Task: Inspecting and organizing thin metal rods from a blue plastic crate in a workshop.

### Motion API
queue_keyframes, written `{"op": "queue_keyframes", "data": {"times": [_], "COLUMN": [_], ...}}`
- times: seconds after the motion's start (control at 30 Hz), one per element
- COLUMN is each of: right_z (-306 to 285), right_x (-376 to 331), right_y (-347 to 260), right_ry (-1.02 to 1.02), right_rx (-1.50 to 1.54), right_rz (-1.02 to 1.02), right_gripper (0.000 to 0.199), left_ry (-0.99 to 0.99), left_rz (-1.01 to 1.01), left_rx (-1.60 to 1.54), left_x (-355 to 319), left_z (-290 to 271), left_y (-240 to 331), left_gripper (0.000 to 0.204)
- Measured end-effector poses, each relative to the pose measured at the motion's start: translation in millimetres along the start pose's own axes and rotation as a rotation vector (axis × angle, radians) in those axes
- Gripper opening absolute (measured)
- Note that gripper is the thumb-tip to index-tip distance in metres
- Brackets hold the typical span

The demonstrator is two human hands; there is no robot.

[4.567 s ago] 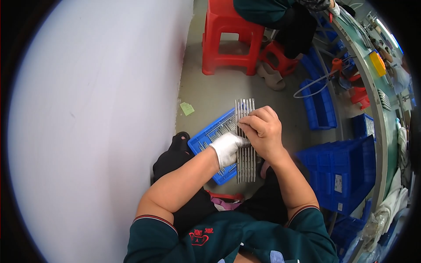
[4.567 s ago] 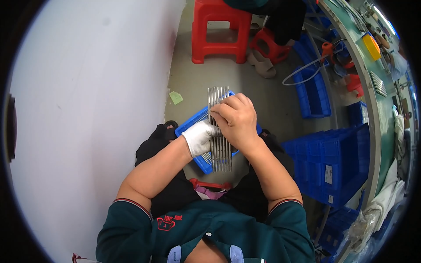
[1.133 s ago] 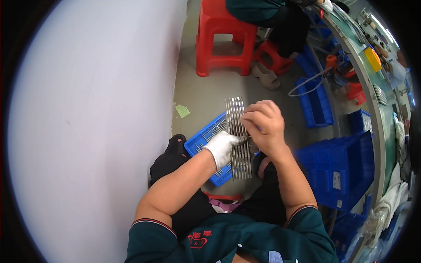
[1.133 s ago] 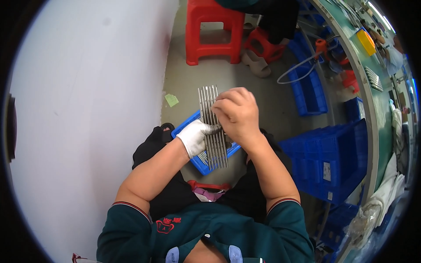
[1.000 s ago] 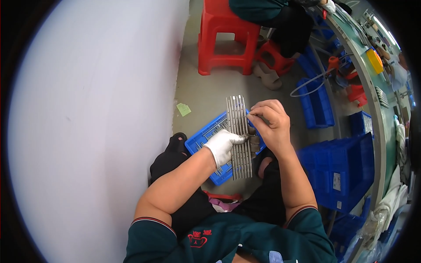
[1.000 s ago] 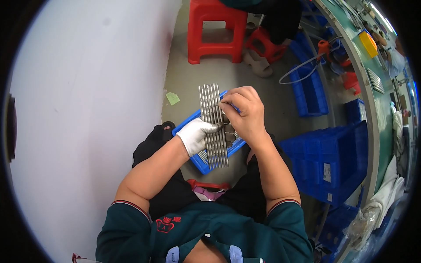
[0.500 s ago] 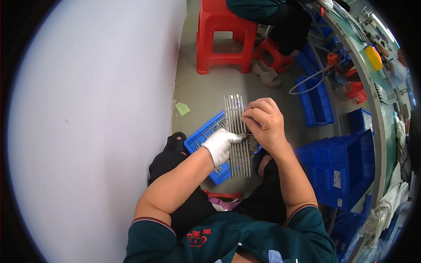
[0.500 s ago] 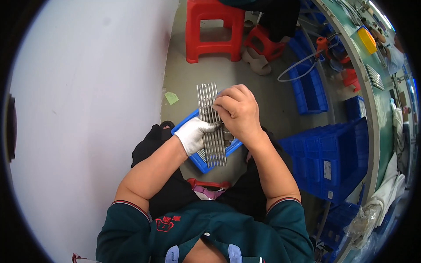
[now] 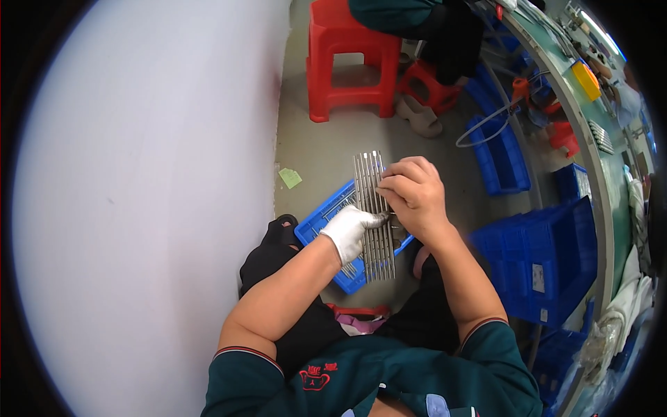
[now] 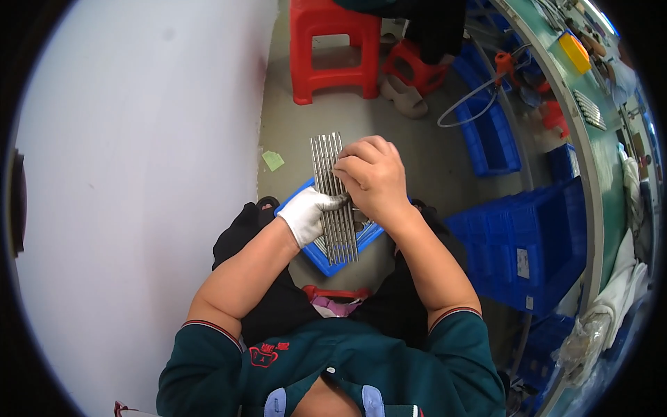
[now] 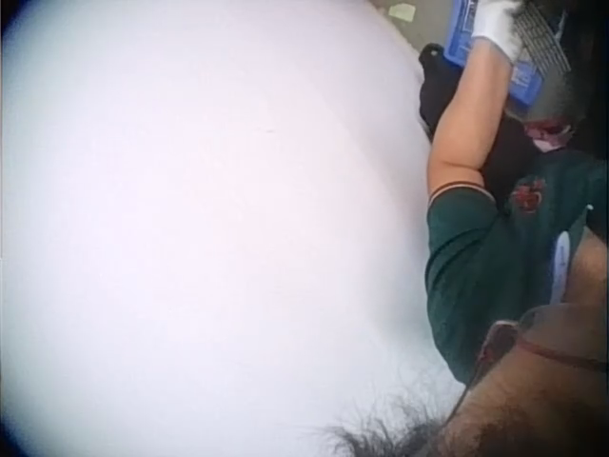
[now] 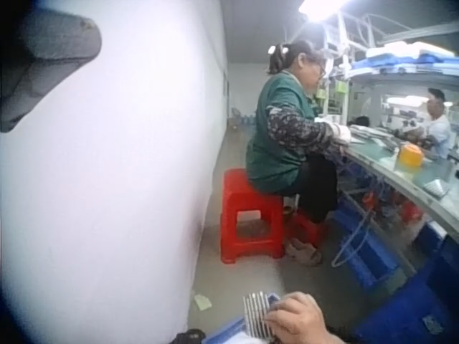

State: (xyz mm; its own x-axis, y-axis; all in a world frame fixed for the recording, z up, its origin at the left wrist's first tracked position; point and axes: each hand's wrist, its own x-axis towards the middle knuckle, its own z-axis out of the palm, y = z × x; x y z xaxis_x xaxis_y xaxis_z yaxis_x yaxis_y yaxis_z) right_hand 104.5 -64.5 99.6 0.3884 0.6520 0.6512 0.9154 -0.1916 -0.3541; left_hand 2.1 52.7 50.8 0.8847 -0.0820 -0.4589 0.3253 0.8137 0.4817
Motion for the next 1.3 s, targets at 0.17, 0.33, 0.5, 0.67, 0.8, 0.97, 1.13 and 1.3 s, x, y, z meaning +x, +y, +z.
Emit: {"op": "queue_keyframes", "data": {"times": [0.17,0.33,0.5,0.67,0.8,0.97,1.13,1.3], "right_z": [-6.9,-6.7,-4.5,-4.5,-0.5,2.6,7.3,-7.3], "right_x": [0.4,0.8,0.3,0.1,1.6,1.1,-0.2,2.1], "right_y": [1.2,5.8,7.4,4.5,2.2,1.8,2.7,5.3], "right_ry": [0.046,0.000,0.006,0.002,0.018,0.023,0.018,0.130], "right_rx": [0.225,0.217,0.181,0.131,0.010,-0.074,-0.084,0.085], "right_rz": [0.286,0.332,0.304,0.247,0.123,0.054,0.006,0.186], "right_gripper": [0.009,0.008,0.008,0.010,0.011,0.010,0.009,0.007], "left_ry": [-0.131,-0.133,-0.118,-0.061,0.013,0.045,0.014,-0.085], "left_rz": [-0.025,-0.047,-0.046,-0.041,0.038,0.042,0.024,-0.003], "left_rx": [-0.048,-0.024,-0.026,-0.019,-0.010,0.067,0.044,-0.036], "left_x": [2.7,-2.0,1.2,-1.4,0.6,6.1,1.7,-2.5], "left_z": [-3.2,2.4,0.9,5.9,1.5,-3.9,-2.3,3.4], "left_y": [4.1,7.9,5.5,6.3,1.1,-2.3,0.8,9.2], "left_gripper": [0.034,0.036,0.036,0.027,0.026,0.025,0.030,0.031]}}
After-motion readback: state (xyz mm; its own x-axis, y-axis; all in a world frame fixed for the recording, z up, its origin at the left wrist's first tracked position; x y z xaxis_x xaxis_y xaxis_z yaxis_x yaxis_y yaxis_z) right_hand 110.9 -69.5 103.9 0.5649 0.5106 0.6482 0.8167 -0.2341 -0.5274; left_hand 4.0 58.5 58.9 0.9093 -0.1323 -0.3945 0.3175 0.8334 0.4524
